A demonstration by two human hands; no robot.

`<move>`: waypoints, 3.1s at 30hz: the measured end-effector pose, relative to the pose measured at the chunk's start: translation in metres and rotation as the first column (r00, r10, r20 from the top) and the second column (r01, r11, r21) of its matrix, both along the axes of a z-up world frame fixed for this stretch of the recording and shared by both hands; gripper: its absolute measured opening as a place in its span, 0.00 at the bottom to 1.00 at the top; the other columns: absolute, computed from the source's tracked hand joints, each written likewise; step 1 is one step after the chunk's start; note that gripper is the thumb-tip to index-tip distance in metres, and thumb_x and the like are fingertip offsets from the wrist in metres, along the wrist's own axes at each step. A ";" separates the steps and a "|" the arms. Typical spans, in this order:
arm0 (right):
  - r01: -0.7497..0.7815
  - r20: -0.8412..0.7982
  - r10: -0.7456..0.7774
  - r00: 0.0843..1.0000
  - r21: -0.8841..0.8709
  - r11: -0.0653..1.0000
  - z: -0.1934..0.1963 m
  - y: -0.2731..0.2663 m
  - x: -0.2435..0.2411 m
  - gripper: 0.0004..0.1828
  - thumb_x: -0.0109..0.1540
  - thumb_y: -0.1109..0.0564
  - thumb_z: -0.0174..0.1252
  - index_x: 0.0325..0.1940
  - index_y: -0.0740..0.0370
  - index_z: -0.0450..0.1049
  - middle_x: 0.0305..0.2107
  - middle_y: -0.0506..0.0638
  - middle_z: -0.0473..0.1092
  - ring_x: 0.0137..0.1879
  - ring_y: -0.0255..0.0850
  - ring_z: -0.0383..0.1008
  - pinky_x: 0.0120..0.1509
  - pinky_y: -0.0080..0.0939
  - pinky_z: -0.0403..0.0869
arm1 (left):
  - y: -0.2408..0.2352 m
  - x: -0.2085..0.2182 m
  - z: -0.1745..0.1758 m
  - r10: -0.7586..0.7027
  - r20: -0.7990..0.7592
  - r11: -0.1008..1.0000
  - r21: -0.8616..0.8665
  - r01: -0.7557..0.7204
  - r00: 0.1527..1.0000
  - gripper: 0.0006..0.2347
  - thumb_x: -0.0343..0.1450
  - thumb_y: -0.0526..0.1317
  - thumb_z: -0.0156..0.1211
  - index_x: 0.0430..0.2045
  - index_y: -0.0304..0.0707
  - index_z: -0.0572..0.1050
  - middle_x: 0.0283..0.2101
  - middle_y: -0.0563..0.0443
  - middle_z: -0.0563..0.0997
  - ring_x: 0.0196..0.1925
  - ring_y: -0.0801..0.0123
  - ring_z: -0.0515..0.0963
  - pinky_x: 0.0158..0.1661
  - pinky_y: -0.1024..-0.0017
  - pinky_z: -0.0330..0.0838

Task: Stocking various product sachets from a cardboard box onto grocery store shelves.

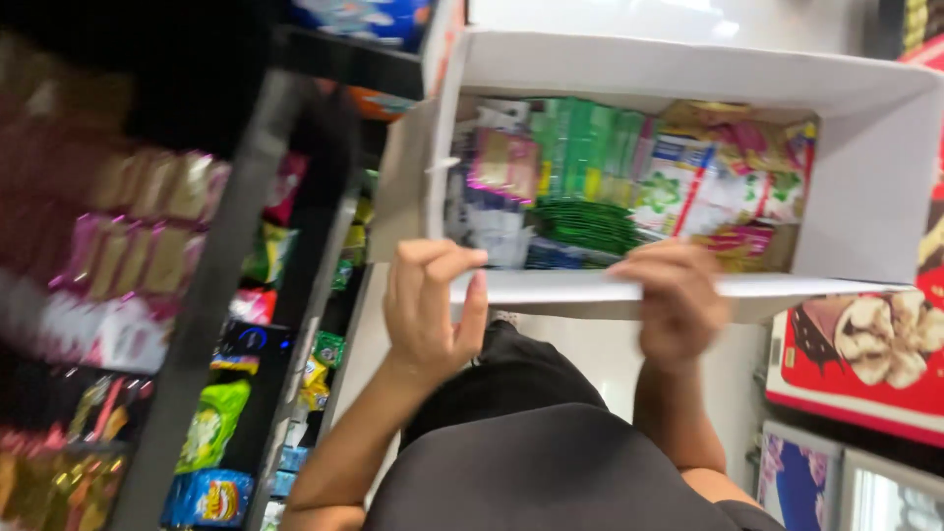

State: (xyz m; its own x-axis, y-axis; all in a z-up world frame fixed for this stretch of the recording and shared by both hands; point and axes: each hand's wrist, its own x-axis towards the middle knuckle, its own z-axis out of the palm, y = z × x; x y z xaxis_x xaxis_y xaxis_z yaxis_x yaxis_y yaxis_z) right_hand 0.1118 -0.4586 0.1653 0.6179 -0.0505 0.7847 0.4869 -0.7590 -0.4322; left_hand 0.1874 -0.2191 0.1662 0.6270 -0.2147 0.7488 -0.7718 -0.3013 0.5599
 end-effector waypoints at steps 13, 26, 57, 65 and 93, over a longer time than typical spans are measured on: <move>0.409 -0.432 -0.289 0.854 0.215 0.887 -0.008 -0.174 -0.009 0.06 0.75 0.67 0.51 0.46 0.70 0.74 0.39 0.54 0.70 0.43 0.42 0.74 0.50 0.38 0.73 | -0.132 0.025 0.001 -0.301 -0.419 0.688 0.526 0.500 0.856 0.14 0.71 0.43 0.60 0.44 0.31 0.74 0.41 0.43 0.77 0.41 0.52 0.77 0.40 0.58 0.74; -0.563 -0.924 0.317 0.216 0.147 0.813 -0.009 -0.182 0.025 0.34 0.64 0.39 0.56 0.64 0.68 0.68 0.56 0.64 0.71 0.60 0.59 0.71 0.62 0.50 0.69 | -0.130 0.032 -0.008 -0.192 -0.687 0.552 0.515 0.656 0.701 0.13 0.74 0.44 0.54 0.23 0.35 0.74 0.24 0.41 0.77 0.28 0.47 0.78 0.30 0.54 0.72; -0.155 -0.717 -0.168 0.676 -0.362 0.919 0.038 -0.326 0.009 0.12 0.68 0.60 0.57 0.55 0.66 0.75 0.41 0.60 0.73 0.50 0.54 0.74 0.53 0.50 0.73 | -0.157 0.022 -0.012 -0.040 -0.576 0.644 0.610 0.462 0.816 0.18 0.71 0.51 0.57 0.43 0.33 0.74 0.38 0.38 0.80 0.38 0.47 0.80 0.38 0.56 0.74; -0.243 -0.538 0.061 0.841 -0.273 0.931 0.010 -0.393 0.028 0.06 0.69 0.66 0.57 0.50 0.68 0.77 0.39 0.57 0.74 0.47 0.48 0.75 0.52 0.45 0.74 | -0.302 0.022 0.013 0.113 -0.457 0.417 0.828 0.375 0.882 0.20 0.68 0.50 0.61 0.44 0.31 0.73 0.48 0.36 0.75 0.45 0.48 0.79 0.42 0.57 0.75; -0.149 -0.527 -0.045 0.849 -0.320 0.936 0.000 -0.396 0.035 0.03 0.68 0.58 0.62 0.44 0.60 0.77 0.35 0.49 0.74 0.42 0.46 0.72 0.50 0.47 0.65 | -0.443 0.062 -0.053 -0.490 -0.095 0.431 0.838 0.336 0.866 0.12 0.72 0.39 0.54 0.46 0.32 0.73 0.39 0.44 0.80 0.39 0.55 0.83 0.28 0.62 0.79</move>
